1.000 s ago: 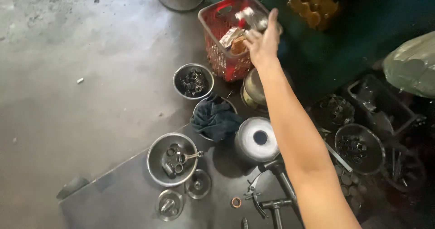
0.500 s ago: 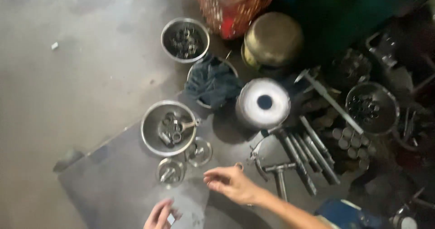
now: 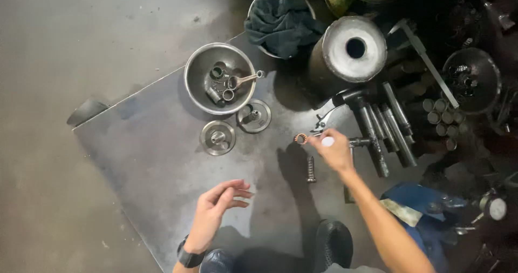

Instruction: Inspecting and assembling motorcycle connecting rod needle bearings and piston pins on a workbench.

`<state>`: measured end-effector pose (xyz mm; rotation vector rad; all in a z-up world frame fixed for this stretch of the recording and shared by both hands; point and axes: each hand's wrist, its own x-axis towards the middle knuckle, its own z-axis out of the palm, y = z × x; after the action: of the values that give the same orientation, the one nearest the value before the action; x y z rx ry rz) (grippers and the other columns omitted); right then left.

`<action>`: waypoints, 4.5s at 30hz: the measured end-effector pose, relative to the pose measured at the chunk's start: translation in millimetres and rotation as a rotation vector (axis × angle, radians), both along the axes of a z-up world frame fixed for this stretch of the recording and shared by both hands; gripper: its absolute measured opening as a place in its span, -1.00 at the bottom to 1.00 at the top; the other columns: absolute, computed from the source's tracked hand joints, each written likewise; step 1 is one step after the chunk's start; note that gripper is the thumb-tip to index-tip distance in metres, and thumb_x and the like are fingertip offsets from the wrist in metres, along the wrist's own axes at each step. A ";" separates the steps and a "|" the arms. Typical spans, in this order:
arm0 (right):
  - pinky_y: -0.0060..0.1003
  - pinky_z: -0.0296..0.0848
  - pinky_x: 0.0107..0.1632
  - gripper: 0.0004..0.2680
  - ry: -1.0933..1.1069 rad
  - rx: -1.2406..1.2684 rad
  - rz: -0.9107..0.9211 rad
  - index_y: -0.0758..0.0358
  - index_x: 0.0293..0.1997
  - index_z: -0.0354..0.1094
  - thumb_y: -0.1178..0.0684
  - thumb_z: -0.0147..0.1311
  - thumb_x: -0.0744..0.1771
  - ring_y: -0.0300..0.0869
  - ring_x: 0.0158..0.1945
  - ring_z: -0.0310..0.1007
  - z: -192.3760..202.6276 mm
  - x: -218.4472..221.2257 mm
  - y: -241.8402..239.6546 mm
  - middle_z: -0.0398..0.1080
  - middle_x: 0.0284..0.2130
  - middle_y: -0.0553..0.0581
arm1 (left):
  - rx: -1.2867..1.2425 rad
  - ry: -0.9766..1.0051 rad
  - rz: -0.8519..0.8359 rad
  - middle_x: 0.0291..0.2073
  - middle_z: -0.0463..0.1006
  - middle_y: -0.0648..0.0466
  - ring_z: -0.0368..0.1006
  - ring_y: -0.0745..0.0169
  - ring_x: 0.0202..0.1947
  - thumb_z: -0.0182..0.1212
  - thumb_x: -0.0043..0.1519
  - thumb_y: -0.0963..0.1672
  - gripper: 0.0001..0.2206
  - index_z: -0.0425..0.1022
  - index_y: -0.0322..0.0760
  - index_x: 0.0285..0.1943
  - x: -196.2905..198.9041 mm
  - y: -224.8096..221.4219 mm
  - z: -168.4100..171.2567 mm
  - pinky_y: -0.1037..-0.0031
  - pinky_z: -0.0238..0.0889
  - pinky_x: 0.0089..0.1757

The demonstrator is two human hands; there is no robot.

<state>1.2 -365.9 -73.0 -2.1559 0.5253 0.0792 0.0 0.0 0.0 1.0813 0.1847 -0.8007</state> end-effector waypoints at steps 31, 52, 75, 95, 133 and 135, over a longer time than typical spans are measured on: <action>-0.42 0.32 -0.56 -0.85 0.211 0.758 -0.166 0.38 -0.30 0.50 0.07 0.11 0.29 -0.31 -0.59 0.40 -13.6 161.0 82.9 0.57 -0.46 0.15 | 0.033 -0.055 0.213 -0.18 0.63 -0.06 0.58 0.19 -0.21 0.05 0.37 -0.05 -0.67 0.55 -0.48 -0.08 -10.7 -46.1 3.4 0.35 0.49 -0.14; -0.36 0.30 -0.44 -0.81 0.077 0.246 0.057 0.38 -0.21 0.61 0.02 0.18 0.35 -0.28 -0.54 0.36 74.3 74.2 28.6 0.43 -0.59 0.14 | -0.282 0.128 0.637 -0.26 0.45 0.09 0.28 0.38 -0.42 -0.02 0.36 0.07 -0.49 0.29 -0.24 0.41 17.8 -14.7 -9.1 0.54 0.14 -0.46; -0.08 0.55 -0.25 -0.76 0.011 -0.904 0.941 0.37 -0.21 0.43 0.01 0.25 0.21 0.09 -0.30 0.61 -20.7 246.8 171.4 0.53 -0.42 0.31 | -0.192 -0.047 0.532 0.08 0.46 -0.16 0.51 0.22 -0.26 0.15 0.37 -0.09 -0.48 0.15 -0.38 0.48 17.3 29.1 -33.3 0.50 0.43 -0.46; -0.33 0.54 -0.25 -0.64 0.069 0.376 0.425 0.36 0.14 0.34 0.17 0.24 0.23 -0.17 -0.28 0.50 57.7 -43.5 96.2 0.48 -0.19 0.32 | -0.235 -0.142 0.370 -0.37 0.42 0.18 0.26 0.52 -0.53 0.31 0.26 -0.22 -0.63 0.41 -0.38 0.24 -30.7 -22.1 47.0 0.62 0.14 -0.50; -0.33 0.60 -0.29 -0.72 -0.115 0.741 0.215 0.33 0.08 0.42 0.19 0.26 0.27 -0.21 -0.34 0.61 142.8 -50.9 110.6 0.57 -0.32 0.14 | -0.106 -0.170 0.326 -0.34 0.48 0.20 0.24 0.57 -0.52 0.37 0.21 -0.23 -0.63 0.47 -0.38 0.20 -46.5 -39.6 41.0 0.66 0.12 -0.49; -0.31 0.70 -0.19 -0.72 -0.135 0.790 0.286 0.34 0.09 0.41 0.19 0.24 0.27 -0.22 -0.27 0.65 145.2 -50.1 114.8 0.59 -0.27 0.13 | -0.080 -0.187 0.310 -0.35 0.48 0.18 0.24 0.57 -0.53 0.38 0.20 -0.23 -0.63 0.47 -0.38 0.20 -46.6 -41.4 40.7 0.66 0.12 -0.50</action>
<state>-48.9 -251.1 72.2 -1.4293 0.0681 0.2521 -46.6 -41.4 40.7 1.0151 0.1554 -0.4234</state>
